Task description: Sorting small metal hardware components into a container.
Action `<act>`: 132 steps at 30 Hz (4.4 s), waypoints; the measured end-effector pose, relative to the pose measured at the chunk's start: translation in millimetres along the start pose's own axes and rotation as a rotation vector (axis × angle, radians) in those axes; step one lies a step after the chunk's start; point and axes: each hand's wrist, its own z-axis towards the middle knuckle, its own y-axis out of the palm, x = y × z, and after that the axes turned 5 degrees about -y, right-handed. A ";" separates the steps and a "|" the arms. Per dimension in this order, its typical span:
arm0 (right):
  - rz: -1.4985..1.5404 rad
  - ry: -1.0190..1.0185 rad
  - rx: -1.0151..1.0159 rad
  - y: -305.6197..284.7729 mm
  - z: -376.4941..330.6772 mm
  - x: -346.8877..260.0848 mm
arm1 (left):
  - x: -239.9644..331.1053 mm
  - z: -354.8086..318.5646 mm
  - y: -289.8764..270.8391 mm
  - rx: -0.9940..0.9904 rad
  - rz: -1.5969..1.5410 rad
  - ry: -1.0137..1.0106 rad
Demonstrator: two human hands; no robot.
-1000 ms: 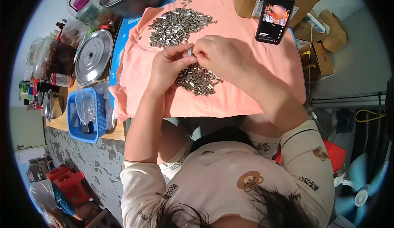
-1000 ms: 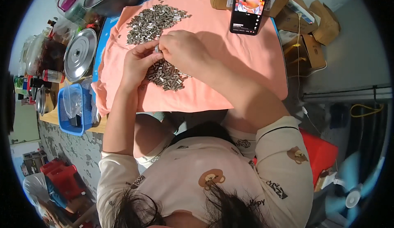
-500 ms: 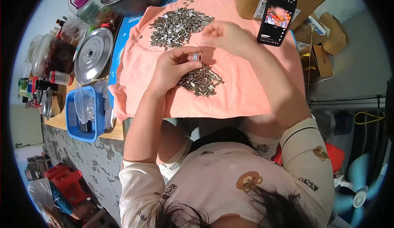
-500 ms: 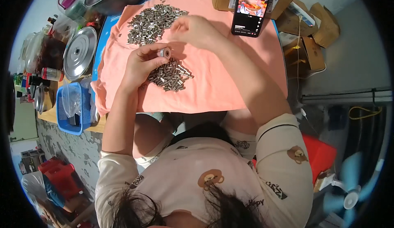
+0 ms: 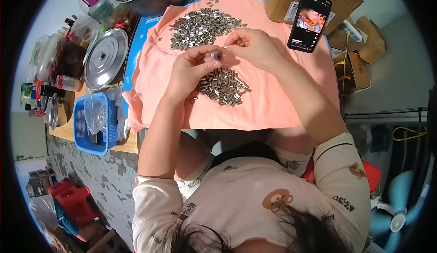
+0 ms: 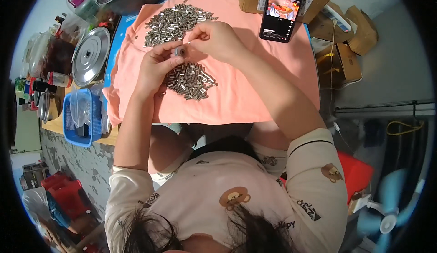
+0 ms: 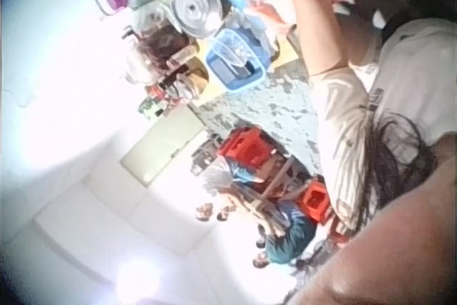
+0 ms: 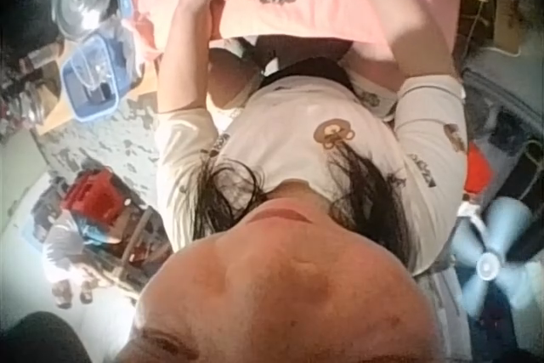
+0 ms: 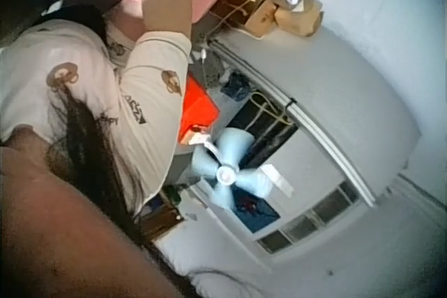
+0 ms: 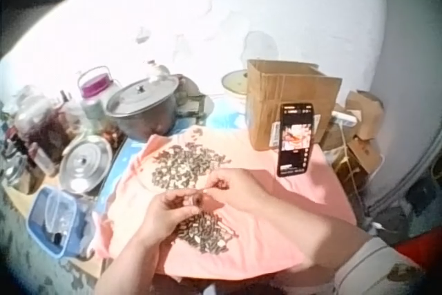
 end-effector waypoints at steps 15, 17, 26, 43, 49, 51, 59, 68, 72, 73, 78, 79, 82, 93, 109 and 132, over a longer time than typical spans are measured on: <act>-0.334 -0.300 0.079 16.2 -16.9 -26.2 | -2.9 -2.5 2.6 0.064 0.100 -0.013; -0.282 -0.222 0.048 12.4 -16.7 -25.0 | -1.0 -3.1 1.7 0.057 0.143 -0.024; 0.257 0.198 -0.337 -14.6 0.5 -7.2 | 2.0 -6.1 6.2 -0.058 0.119 -0.043; -0.792 -0.201 -0.068 -0.1 6.5 9.2 | 2.0 -3.6 4.7 -0.017 0.051 -0.018; 0.281 0.092 -0.107 4.9 -16.1 -13.9 | 6.2 -4.2 7.7 0.008 0.018 -0.029; 0.273 0.096 -0.090 6.6 -16.6 -16.3 | 1.0 -2.3 2.1 -0.005 0.034 -0.013; -0.392 -0.287 0.048 12.1 -18.4 -29.3 | -0.2 -4.1 5.4 0.059 0.166 -0.032; 0.279 0.249 -0.275 -8.4 -7.1 -6.7 | 2.2 -4.5 6.4 -0.047 0.133 -0.029; 0.100 0.198 -0.182 -20.8 11.2 3.5 | -0.2 -5.3 7.7 -0.087 0.120 -0.042; 0.098 0.199 -0.180 -17.4 17.0 10.5 | 0.5 -5.6 7.4 -0.099 0.133 -0.044; -0.572 -0.108 0.076 6.4 29.5 30.2 | 0.9 -4.4 7.8 -0.091 0.116 -0.031; -0.688 -0.189 0.113 7.5 30.6 35.9 | 1.9 -2.5 7.7 -0.091 0.117 -0.029; -0.626 -0.123 0.031 4.1 26.5 23.2 | 0.2 -4.5 3.2 -0.102 0.121 -0.026; -0.487 -0.006 -0.077 -4.0 6.0 3.0 | 1.6 -3.2 6.0 0.005 0.030 -0.018; -0.346 -0.250 0.025 13.8 -16.2 -29.9 | 1.5 -4.9 5.7 0.070 0.161 -0.026; -0.629 -0.123 0.093 13.2 37.5 27.9 | 1.7 -3.4 5.0 -0.055 0.097 -0.030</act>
